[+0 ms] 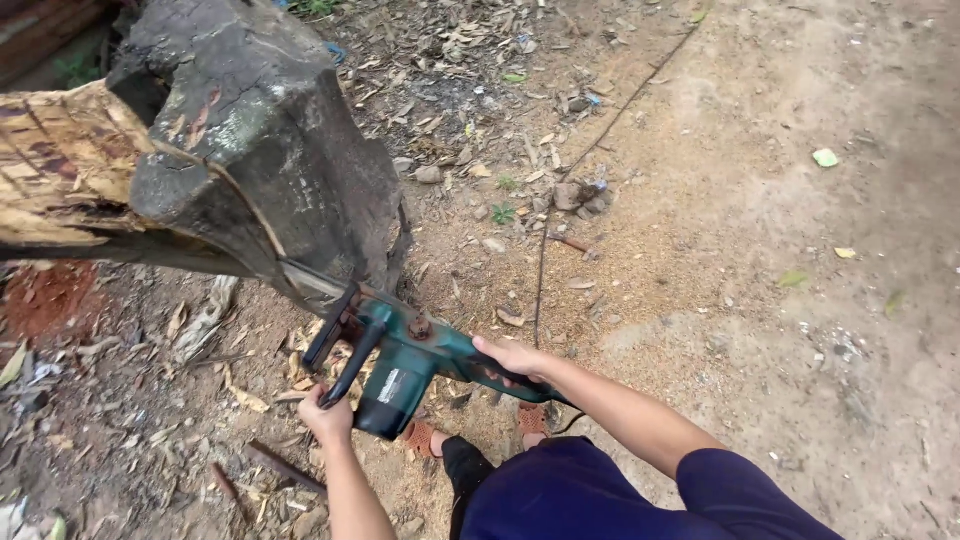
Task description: Using an electric chainsaw to cut through a large wooden stump or log.
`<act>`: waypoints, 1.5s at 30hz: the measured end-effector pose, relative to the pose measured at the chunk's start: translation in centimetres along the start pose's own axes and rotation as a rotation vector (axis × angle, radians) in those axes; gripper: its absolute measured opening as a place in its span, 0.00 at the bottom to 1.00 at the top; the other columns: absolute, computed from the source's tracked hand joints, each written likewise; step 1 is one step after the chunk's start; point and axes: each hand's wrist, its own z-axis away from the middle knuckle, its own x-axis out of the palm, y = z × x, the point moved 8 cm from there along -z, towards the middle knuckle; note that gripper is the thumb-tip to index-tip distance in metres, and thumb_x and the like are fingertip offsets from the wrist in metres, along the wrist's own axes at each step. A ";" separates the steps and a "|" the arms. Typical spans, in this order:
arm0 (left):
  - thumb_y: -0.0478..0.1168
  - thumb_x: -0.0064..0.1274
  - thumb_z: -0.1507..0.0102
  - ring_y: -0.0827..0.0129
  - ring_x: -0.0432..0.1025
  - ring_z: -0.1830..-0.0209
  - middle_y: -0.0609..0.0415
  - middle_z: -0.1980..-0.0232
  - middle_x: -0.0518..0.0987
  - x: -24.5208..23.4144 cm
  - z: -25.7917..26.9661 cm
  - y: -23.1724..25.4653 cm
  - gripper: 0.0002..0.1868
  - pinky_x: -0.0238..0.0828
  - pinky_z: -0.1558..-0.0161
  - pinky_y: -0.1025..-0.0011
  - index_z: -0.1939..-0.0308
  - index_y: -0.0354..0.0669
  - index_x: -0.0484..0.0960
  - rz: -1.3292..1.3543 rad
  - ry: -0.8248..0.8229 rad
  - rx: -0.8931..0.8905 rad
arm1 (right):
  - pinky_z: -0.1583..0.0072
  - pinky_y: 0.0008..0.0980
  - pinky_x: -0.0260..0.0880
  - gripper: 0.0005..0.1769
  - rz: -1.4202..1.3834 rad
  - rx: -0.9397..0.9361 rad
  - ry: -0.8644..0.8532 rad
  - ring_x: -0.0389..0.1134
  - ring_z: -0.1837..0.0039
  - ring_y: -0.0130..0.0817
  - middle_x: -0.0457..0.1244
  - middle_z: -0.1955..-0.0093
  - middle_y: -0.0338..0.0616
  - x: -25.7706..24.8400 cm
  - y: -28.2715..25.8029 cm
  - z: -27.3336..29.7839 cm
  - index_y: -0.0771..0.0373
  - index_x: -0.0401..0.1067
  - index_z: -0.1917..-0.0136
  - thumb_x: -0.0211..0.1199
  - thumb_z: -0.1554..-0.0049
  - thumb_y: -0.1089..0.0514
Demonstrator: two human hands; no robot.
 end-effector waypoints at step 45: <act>0.49 0.59 0.51 0.50 0.79 0.58 0.48 0.72 0.81 -4.4 -9.9 4.7 0.08 0.74 0.59 0.55 0.76 0.53 0.82 0.149 -0.084 -0.349 | 0.71 0.46 0.70 0.52 0.207 -0.054 0.066 0.67 0.75 0.48 0.62 0.74 0.59 2.5 -14.8 -1.9 0.69 0.71 0.64 0.36 0.32 0.19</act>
